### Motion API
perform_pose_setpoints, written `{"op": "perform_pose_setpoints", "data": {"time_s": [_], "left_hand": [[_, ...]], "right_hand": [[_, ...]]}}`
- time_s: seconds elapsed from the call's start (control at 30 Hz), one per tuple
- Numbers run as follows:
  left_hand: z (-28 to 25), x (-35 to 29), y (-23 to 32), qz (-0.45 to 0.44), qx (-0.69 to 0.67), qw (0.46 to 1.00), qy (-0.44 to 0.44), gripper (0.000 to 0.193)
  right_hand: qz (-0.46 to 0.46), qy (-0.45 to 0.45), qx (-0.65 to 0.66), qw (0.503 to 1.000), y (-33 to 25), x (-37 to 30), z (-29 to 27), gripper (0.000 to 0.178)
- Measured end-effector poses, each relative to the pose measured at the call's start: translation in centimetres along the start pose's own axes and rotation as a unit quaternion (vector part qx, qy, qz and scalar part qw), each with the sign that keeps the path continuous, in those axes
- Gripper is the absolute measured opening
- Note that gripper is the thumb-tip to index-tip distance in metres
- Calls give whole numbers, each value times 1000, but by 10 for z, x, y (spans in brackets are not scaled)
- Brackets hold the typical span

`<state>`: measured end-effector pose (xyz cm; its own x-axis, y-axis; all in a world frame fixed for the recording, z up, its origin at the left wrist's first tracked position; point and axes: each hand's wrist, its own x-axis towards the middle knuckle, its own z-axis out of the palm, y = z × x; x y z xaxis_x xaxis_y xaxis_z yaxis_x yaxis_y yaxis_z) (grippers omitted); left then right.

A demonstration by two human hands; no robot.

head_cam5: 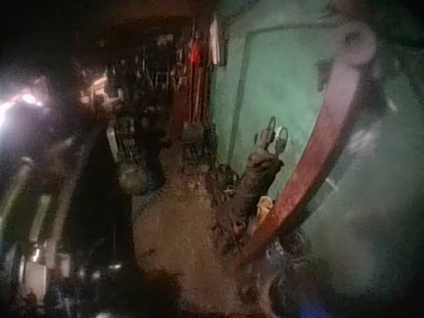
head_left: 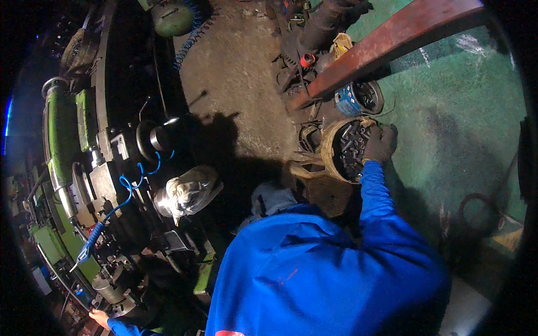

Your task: The person operates a green metal lathe in a workshop, adjusting the chuck and tool post, then uses a wrench to tighten components. They handle a metal rod and a small cylindrical part, positioning them in the chuck and making adjustments to the machine's controls.

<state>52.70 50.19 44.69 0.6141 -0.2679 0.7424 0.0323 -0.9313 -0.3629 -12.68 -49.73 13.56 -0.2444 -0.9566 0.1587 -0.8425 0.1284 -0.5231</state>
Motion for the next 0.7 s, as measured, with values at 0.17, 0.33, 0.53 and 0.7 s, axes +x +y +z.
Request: {"op": "perform_pose_setpoints", "data": {"time_s": [0.17,0.33,0.53,0.7], "left_hand": [[4,-12,16,-7,-13,1000,-14,30],[-11,-4,-14,-1,-21,998,-59,37],[26,-2,-15,-146,-36,951,-271,57],[6,-4,-75,-97,22,943,-319,56]], "right_hand": [[-57,42,-88,994,19,-12,44,50],[-69,-139,-229,961,10,-10,59,52],[-40,-220,-272,936,20,-11,36,48],[-89,-124,-85,985,43,15,54,51]]}}
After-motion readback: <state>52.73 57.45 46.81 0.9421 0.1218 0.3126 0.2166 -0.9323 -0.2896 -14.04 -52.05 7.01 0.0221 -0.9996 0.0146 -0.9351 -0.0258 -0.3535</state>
